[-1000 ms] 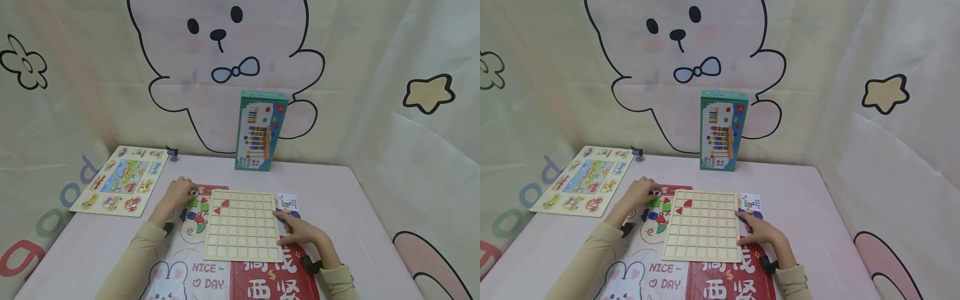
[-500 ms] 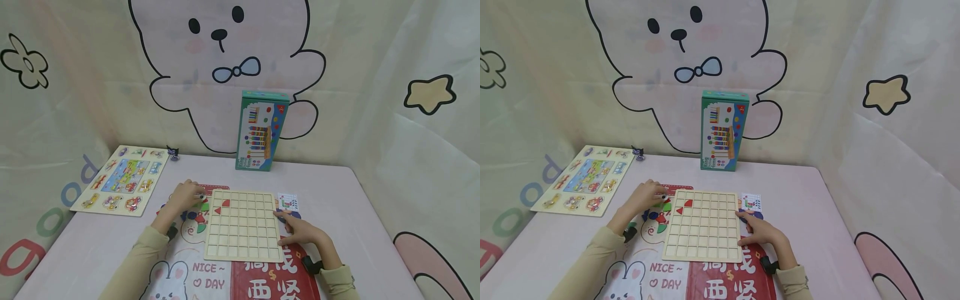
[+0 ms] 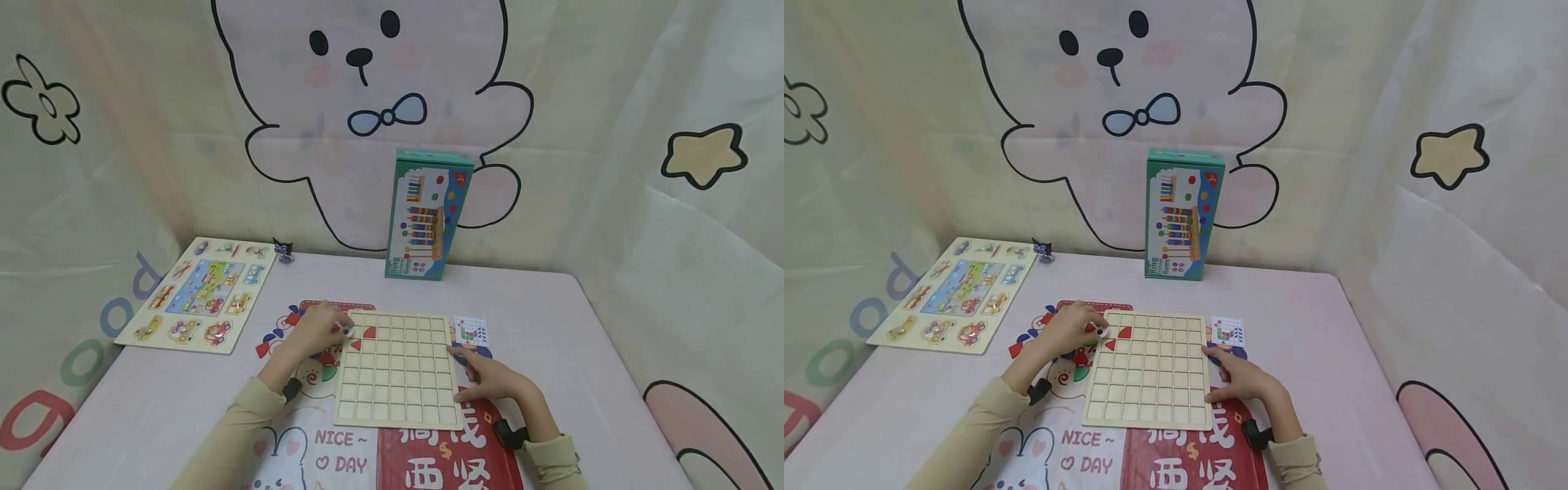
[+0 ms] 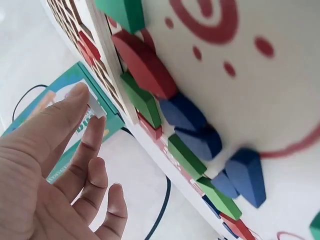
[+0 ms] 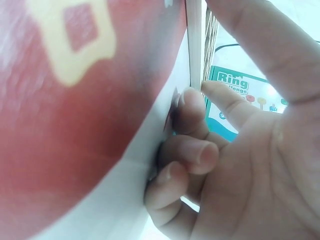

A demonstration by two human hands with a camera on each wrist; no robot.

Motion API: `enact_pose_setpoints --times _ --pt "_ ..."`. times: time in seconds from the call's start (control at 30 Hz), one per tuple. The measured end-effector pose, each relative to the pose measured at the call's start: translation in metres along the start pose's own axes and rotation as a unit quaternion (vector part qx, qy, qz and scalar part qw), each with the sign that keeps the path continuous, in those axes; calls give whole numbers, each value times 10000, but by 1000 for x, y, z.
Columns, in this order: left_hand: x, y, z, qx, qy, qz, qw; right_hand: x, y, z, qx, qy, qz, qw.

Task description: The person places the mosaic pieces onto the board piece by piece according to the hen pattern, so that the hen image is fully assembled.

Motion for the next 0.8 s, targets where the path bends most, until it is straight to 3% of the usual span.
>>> enact_pose_setpoints --times 0.2,0.47,0.8 --pt "-7 7 2 4 -143 -143 9998 0 0 -1 -2 25 -61 10000" --pt "-12 22 7 -275 -248 -109 9993 -1 2 0 -20 28 -85 10000" --pt "-19 31 14 -254 -528 -85 9982 -2 4 1 -11 11 -60 10000"
Point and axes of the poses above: each hand's wrist, its own z-axis towards the middle knuckle, its own x-axis out of the back of the hand, y = z × x, the point moved 6 cm from there along z, towards the middle knuckle, and after that the axes turned 2 degrees about -y, right-handed, at the moved point
